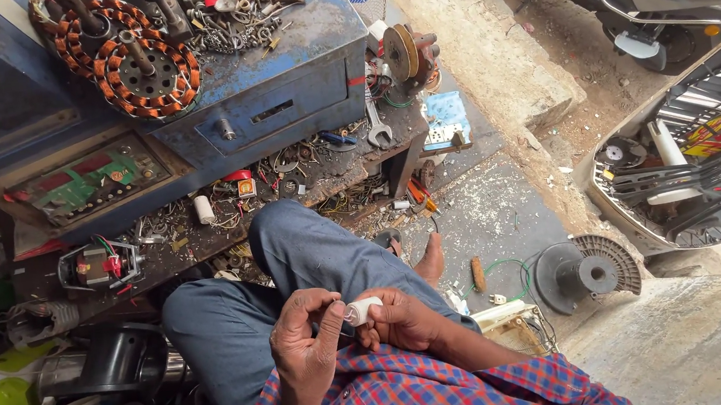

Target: The person strips the ends of wires on a capacitor by hand and then twists them onto the terminals of a motor armature. They use a screwdriver to secure the connections and wrap the wires around the armature's commutator.

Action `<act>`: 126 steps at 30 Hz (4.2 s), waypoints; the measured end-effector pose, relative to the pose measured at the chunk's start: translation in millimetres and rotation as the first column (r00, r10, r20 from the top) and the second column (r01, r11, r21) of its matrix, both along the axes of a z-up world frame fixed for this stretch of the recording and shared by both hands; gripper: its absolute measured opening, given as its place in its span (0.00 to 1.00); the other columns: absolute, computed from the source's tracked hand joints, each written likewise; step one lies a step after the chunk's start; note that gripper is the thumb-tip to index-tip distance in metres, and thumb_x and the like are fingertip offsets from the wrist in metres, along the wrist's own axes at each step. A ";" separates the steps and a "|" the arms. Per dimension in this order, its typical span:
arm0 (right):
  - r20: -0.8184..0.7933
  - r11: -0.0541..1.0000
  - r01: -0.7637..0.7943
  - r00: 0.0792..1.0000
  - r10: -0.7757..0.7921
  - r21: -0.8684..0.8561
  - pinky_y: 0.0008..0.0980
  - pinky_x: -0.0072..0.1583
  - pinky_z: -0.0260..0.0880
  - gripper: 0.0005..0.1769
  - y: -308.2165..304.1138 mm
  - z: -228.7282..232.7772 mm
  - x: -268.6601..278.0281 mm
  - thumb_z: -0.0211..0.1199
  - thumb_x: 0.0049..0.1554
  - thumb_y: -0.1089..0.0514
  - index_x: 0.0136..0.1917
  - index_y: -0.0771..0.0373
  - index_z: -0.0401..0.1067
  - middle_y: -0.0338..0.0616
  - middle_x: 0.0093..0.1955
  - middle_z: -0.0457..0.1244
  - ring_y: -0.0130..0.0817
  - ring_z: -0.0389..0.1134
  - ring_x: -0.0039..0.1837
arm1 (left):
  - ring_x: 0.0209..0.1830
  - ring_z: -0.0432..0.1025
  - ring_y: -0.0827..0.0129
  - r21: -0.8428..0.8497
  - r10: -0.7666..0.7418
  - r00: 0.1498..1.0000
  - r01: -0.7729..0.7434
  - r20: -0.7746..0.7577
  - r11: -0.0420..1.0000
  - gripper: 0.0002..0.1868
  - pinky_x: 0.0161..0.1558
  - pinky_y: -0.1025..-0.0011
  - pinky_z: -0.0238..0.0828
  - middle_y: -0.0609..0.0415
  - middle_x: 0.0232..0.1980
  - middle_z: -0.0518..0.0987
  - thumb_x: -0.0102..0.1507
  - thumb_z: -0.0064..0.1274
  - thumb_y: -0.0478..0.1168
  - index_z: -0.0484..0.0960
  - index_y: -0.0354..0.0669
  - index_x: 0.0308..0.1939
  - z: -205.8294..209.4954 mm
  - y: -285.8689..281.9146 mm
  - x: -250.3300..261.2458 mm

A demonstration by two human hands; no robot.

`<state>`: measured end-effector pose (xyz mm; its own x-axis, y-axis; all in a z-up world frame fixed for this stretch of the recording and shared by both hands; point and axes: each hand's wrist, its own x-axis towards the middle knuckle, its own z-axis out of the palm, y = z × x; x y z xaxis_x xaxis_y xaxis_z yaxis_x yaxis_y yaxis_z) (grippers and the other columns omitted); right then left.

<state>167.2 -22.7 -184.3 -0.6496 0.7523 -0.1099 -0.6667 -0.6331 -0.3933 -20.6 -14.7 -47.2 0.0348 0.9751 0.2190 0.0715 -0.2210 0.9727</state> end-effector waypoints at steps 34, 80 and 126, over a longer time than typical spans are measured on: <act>-0.015 1.000 0.028 1.000 -0.027 0.000 0.32 0.49 0.74 0.21 3.2 8.0 -5.3 0.66 0.63 0.53 0.63 0.68 0.70 0.48 0.49 0.68 0.36 0.72 0.48 | 0.37 0.72 0.82 0.001 0.018 1.000 -0.018 -0.005 1.000 0.03 0.38 0.83 0.72 0.57 0.41 0.79 0.66 0.57 0.30 0.82 0.34 0.44 0.3 0.0 -2.7; -0.116 0.988 -0.151 0.982 0.147 -0.028 0.40 0.59 0.72 0.23 3.9 58.4 -0.4 0.65 0.68 0.51 0.70 0.63 0.66 0.54 0.57 0.68 0.44 0.71 0.54 | 0.36 0.80 0.65 0.025 0.007 0.987 -0.003 -0.162 1.000 0.07 0.40 0.72 0.77 0.50 0.41 0.84 0.68 0.55 0.36 0.84 0.38 0.47 48.3 -1.1 -0.1; 0.363 0.906 0.006 0.915 -0.176 0.424 0.34 0.68 0.70 0.23 -22.3 131.7 14.5 0.74 0.62 0.62 0.67 0.70 0.71 0.46 0.60 0.68 0.32 0.70 0.64 | 0.50 0.73 0.61 0.277 -0.004 0.857 0.171 -0.516 0.945 0.29 0.52 0.64 0.74 0.54 0.51 0.76 0.56 0.74 0.32 0.78 0.44 0.59 73.0 -34.1 -21.6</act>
